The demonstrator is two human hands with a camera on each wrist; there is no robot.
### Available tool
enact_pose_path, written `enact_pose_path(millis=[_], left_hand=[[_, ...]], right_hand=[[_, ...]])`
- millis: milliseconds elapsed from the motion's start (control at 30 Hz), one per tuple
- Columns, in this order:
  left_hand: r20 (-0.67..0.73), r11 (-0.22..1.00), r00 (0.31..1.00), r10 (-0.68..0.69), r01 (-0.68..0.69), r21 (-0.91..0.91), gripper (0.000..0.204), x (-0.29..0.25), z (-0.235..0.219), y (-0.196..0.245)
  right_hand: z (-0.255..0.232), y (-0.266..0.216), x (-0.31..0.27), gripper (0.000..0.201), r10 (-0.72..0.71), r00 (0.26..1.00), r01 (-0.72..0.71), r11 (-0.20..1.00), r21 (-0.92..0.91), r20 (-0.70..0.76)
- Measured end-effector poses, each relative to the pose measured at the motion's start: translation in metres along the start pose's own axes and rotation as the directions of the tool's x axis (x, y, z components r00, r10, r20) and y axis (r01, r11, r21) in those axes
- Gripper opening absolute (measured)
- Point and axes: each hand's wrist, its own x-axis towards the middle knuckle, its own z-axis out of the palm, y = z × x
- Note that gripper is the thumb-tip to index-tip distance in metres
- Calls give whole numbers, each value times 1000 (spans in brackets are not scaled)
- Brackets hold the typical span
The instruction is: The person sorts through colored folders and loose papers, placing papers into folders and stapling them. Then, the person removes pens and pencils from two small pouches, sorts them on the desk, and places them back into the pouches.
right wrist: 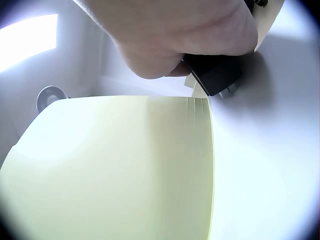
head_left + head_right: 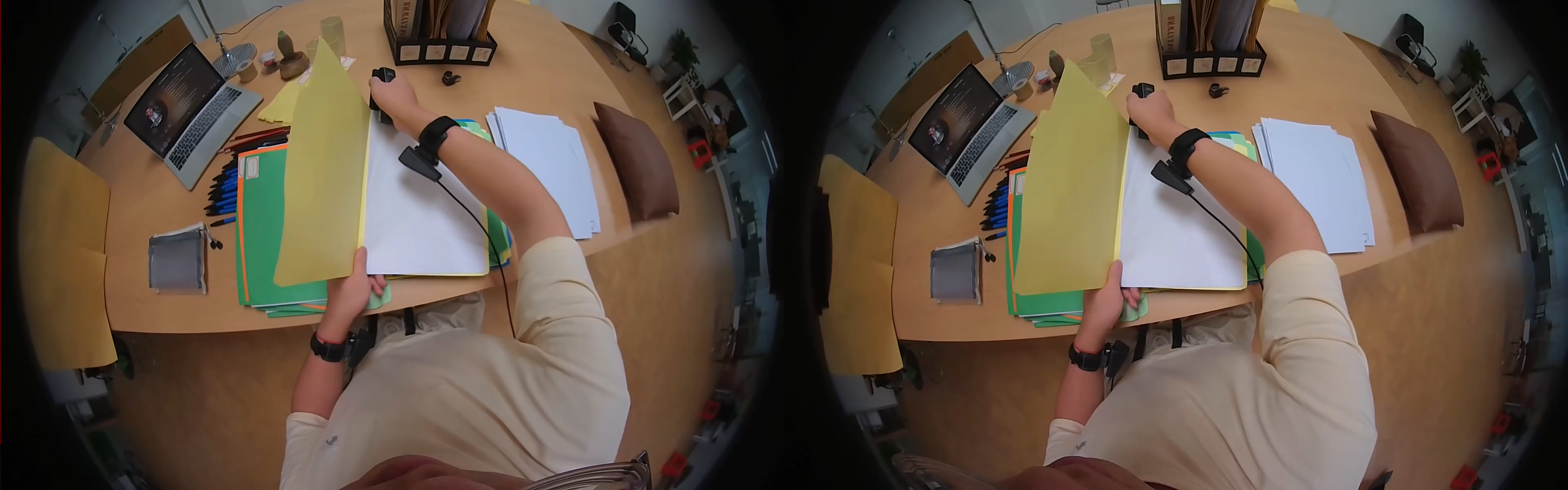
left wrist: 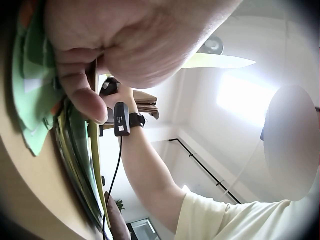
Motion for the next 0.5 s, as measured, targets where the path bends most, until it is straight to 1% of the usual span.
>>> enact_pose_path(millis=[100,200,300,400,500], left_hand=[[-9,1000,1000,4,-4,27,42,0,1,1],[-12,998,1000,10,-9,59,41,0,2,-3],[-25,999,1000,8,-6,49,39,-1,3,-5],[-26,998,1000,3,-1,58,37,-1,3,-6],[-21,998,1000,9,-8,70,37,1,3,-7]], right_hand=[[8,2,2,60,14,995,-19,999,-50,-96],[11,-1,-3,65,-3,989,-13,994,-106,-150],[10,-9,-11,65,-12,981,4,999,-42,-196],[7,-11,-12,66,-6,985,-5,998,-62,-175],[5,-10,-7,62,53,988,-58,998,-36,-144]])
